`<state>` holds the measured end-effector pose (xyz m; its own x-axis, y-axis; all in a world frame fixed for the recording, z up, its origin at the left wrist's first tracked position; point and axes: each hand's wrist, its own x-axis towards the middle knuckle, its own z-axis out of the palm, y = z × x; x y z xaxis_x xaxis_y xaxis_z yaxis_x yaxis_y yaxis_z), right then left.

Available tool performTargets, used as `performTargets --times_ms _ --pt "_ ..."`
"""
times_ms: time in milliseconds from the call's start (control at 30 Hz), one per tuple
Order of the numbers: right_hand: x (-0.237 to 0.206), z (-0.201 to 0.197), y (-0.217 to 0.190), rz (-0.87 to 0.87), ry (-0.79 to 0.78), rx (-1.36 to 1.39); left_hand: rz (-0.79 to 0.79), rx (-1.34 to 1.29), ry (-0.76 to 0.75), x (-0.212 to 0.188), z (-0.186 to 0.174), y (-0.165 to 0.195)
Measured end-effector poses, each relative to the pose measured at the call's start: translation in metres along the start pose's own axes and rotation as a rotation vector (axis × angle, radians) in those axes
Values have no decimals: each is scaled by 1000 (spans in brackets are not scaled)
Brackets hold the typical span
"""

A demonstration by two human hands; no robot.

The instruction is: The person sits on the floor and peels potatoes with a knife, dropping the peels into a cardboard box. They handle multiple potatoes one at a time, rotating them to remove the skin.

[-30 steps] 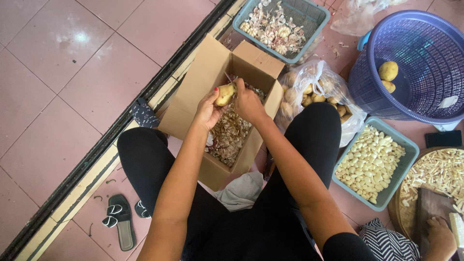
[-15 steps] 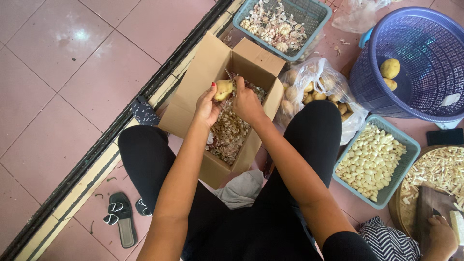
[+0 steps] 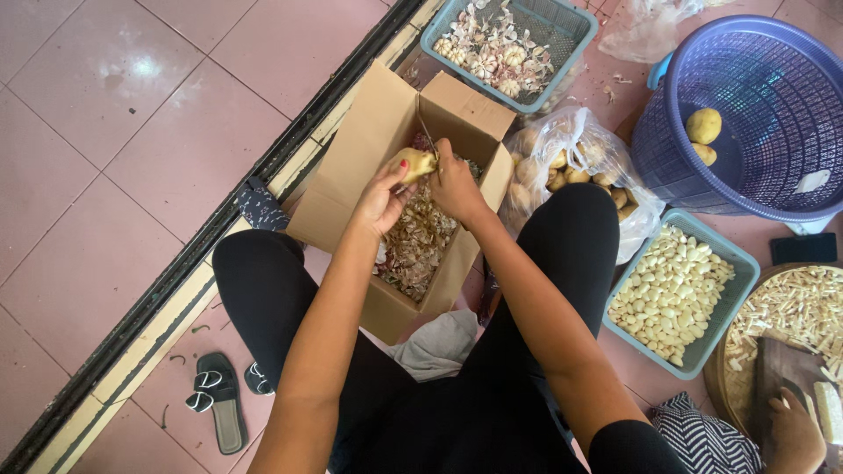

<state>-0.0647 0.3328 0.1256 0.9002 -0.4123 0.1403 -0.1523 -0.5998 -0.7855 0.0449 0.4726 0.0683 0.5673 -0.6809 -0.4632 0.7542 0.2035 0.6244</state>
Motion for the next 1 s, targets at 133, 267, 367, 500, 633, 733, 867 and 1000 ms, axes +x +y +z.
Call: performTargets --times_ms 133,267,367,500,633,733,867,1000 --pt "-2 -9 -9 124 -156 157 -43 -266 24 -5 5 7" --pt "-6 -7 -24 21 11 132 57 -231 30 -6 7 9" --pt "-9 -9 -32 -101 -3 -5 56 -284 58 2 6 9" --pt "-18 -4 -45 -48 -139 -228 57 -363 11 10 -4 4" --pt "-21 2 -49 -37 -187 -361 131 -338 -114 14 -6 -2" --pt "-21 7 -47 -139 -136 -405 86 -358 34 15 -2 0" --pt "-21 14 -41 -165 -102 -427 158 -363 -1 14 -1 1" --pt "-25 20 -40 -170 -75 -496 256 -273 -7 11 0 -5"
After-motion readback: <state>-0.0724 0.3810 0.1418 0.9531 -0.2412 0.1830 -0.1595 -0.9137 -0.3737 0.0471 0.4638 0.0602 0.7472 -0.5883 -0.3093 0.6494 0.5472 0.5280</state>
